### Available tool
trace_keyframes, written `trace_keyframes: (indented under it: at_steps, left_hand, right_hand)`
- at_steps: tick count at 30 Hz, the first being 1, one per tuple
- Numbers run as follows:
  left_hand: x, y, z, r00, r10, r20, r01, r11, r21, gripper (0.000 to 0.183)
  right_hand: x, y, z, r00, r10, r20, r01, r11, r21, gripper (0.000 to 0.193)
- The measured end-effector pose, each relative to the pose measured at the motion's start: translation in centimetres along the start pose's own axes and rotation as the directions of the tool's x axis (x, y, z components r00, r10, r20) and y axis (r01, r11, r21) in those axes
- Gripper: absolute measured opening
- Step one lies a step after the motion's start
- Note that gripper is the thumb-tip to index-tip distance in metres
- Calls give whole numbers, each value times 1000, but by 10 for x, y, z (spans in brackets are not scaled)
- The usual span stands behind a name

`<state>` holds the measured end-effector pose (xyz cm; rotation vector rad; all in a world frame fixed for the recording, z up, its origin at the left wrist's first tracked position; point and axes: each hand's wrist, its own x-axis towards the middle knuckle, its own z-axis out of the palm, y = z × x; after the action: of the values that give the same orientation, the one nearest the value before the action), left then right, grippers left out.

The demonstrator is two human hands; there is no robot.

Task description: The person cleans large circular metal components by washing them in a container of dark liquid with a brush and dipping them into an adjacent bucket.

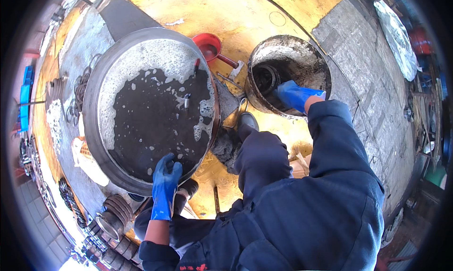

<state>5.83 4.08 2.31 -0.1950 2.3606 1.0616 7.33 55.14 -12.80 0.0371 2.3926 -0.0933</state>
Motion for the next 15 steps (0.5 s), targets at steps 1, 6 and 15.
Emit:
trace_keyframes:
  at_steps: [1,6,15]
  left_hand:
    - [2,-3,0,998,68,-13,-68,997,37,42]
    - [-3,-15,-6,996,80,-46,-76,995,70,44]
    - [-1,3,11,961,275,-18,-275,955,-110,46]
  right_hand:
    - [-4,-6,-7,998,2,59,3,997,-79,32]
    - [-57,-26,-54,998,68,-8,-69,995,-73,35]
    - [-143,59,-134,819,455,-349,25,580,814,50]
